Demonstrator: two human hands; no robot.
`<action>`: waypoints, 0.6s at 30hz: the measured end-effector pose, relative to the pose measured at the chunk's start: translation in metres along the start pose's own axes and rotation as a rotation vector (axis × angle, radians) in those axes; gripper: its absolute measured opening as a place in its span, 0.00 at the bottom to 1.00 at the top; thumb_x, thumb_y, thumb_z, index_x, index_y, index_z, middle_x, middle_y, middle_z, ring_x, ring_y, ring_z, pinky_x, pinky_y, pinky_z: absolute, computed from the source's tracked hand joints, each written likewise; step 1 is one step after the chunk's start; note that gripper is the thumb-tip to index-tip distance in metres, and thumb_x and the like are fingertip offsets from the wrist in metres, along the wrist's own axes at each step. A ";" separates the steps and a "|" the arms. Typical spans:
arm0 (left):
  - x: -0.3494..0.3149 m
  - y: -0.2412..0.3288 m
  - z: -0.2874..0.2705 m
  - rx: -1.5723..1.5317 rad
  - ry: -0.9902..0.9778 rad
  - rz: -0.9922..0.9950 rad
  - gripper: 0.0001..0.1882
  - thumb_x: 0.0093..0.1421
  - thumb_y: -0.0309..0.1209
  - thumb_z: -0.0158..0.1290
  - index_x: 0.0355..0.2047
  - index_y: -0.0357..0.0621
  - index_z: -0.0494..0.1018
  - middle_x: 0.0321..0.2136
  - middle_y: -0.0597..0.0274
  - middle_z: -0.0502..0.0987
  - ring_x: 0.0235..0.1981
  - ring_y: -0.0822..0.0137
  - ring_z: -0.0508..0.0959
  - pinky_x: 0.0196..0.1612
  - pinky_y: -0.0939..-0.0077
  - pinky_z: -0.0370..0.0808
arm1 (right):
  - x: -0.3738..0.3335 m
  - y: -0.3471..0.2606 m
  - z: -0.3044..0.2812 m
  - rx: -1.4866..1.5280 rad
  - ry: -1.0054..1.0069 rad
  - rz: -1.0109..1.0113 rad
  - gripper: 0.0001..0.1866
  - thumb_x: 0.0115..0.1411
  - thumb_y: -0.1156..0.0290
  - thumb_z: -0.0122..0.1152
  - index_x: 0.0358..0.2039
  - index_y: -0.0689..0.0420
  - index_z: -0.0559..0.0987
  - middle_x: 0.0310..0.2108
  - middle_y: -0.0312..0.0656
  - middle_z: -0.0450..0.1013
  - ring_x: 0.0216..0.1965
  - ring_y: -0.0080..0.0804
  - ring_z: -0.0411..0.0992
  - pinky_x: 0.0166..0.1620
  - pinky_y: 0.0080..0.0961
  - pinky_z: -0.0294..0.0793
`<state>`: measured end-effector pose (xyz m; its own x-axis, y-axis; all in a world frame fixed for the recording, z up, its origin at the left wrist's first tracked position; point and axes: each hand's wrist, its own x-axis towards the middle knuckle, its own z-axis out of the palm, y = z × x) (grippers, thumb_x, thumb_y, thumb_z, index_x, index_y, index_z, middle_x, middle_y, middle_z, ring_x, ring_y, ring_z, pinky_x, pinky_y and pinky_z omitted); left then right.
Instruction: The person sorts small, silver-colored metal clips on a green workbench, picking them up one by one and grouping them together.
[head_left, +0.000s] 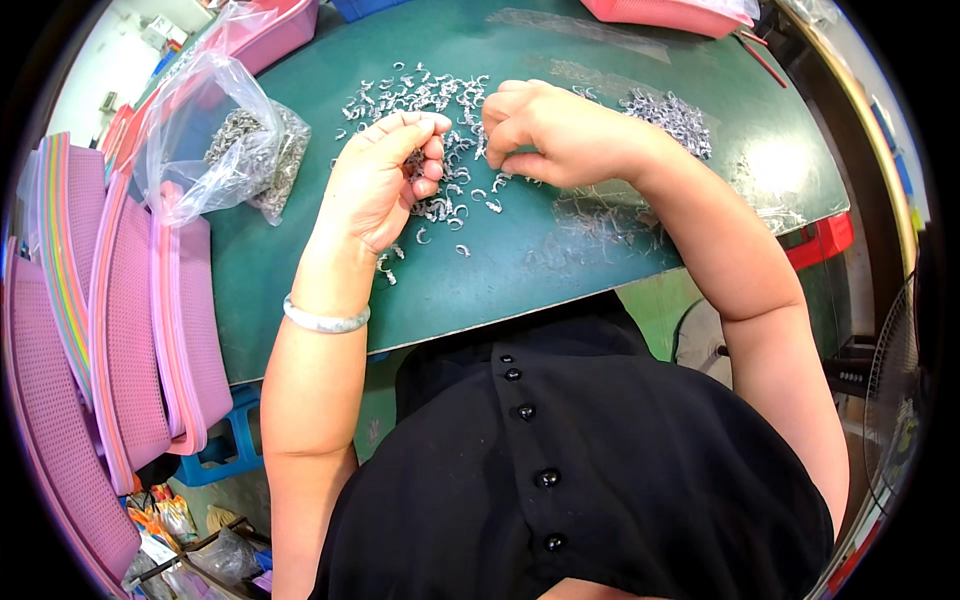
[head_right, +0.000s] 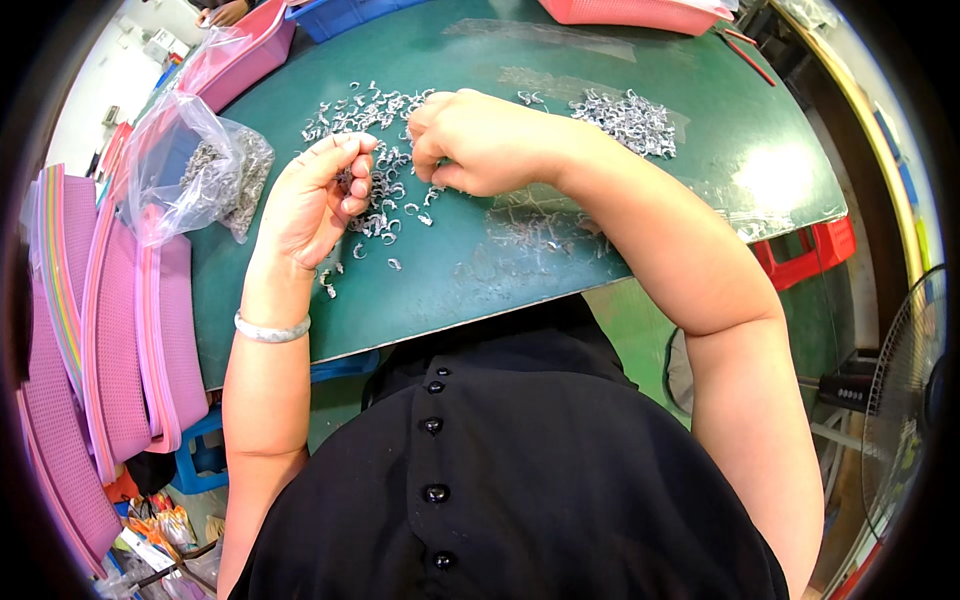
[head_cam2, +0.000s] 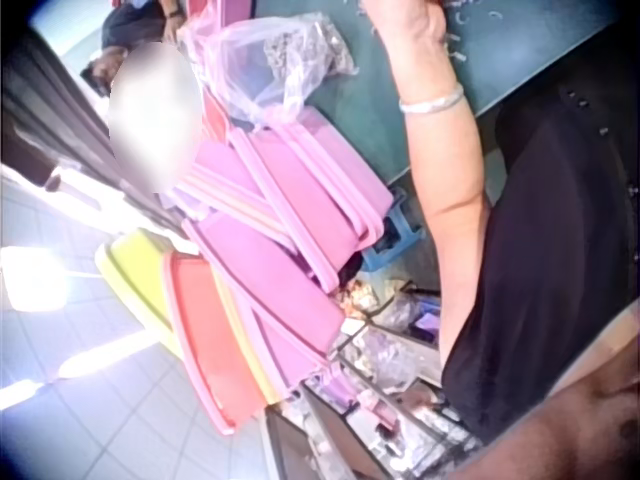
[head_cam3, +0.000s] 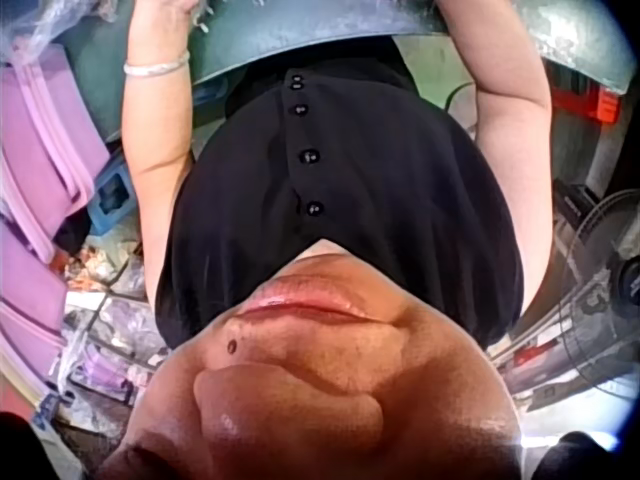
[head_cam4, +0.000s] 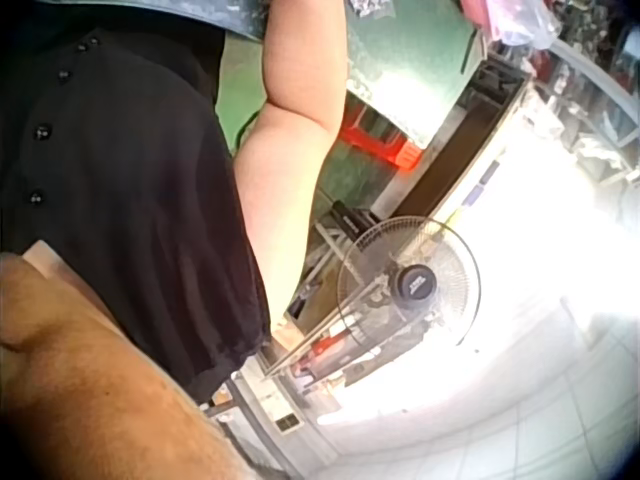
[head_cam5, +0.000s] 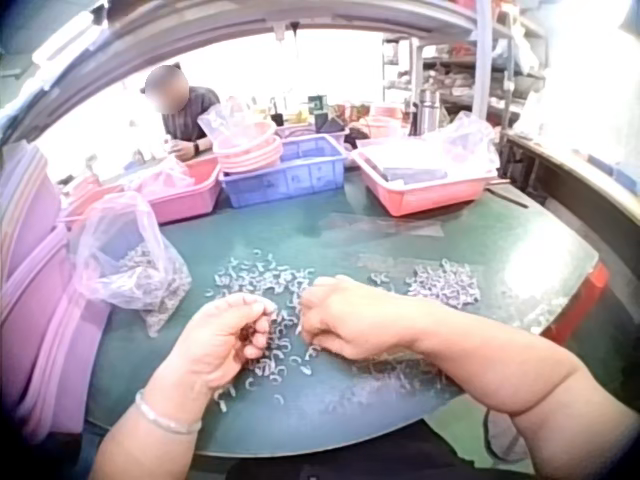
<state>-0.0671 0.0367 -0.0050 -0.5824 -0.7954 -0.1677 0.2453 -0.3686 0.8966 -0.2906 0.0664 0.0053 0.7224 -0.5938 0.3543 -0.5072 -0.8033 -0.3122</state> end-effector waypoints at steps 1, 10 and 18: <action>-0.001 0.000 0.000 -0.001 0.001 0.003 0.07 0.61 0.28 0.50 0.35 0.39 0.74 0.23 0.67 0.73 0.22 0.76 0.71 0.23 0.86 0.69 | 0.001 -0.002 -0.001 -0.003 -0.018 0.013 0.03 0.46 0.76 0.61 0.24 0.58 0.79 0.27 0.40 0.69 0.37 0.40 0.67 0.43 0.33 0.67; -0.003 0.000 0.008 0.137 -0.008 -0.021 0.09 0.62 0.32 0.49 0.37 0.40 0.74 0.24 0.68 0.73 0.23 0.77 0.70 0.24 0.86 0.66 | -0.001 -0.002 0.007 -0.029 0.020 -0.002 0.03 0.46 0.76 0.60 0.19 0.59 0.75 0.27 0.41 0.68 0.37 0.39 0.65 0.42 0.31 0.67; -0.011 -0.003 0.022 0.472 0.007 -0.028 0.07 0.60 0.33 0.54 0.32 0.43 0.74 0.21 0.71 0.72 0.18 0.82 0.68 0.20 0.90 0.64 | 0.007 -0.013 0.006 0.037 0.219 0.054 0.04 0.49 0.73 0.60 0.25 0.58 0.74 0.29 0.41 0.69 0.37 0.40 0.67 0.42 0.32 0.68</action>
<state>-0.0788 0.0570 0.0028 -0.5781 -0.7922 -0.1953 -0.1506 -0.1317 0.9798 -0.2762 0.0725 0.0069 0.5733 -0.6347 0.5181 -0.5219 -0.7704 -0.3662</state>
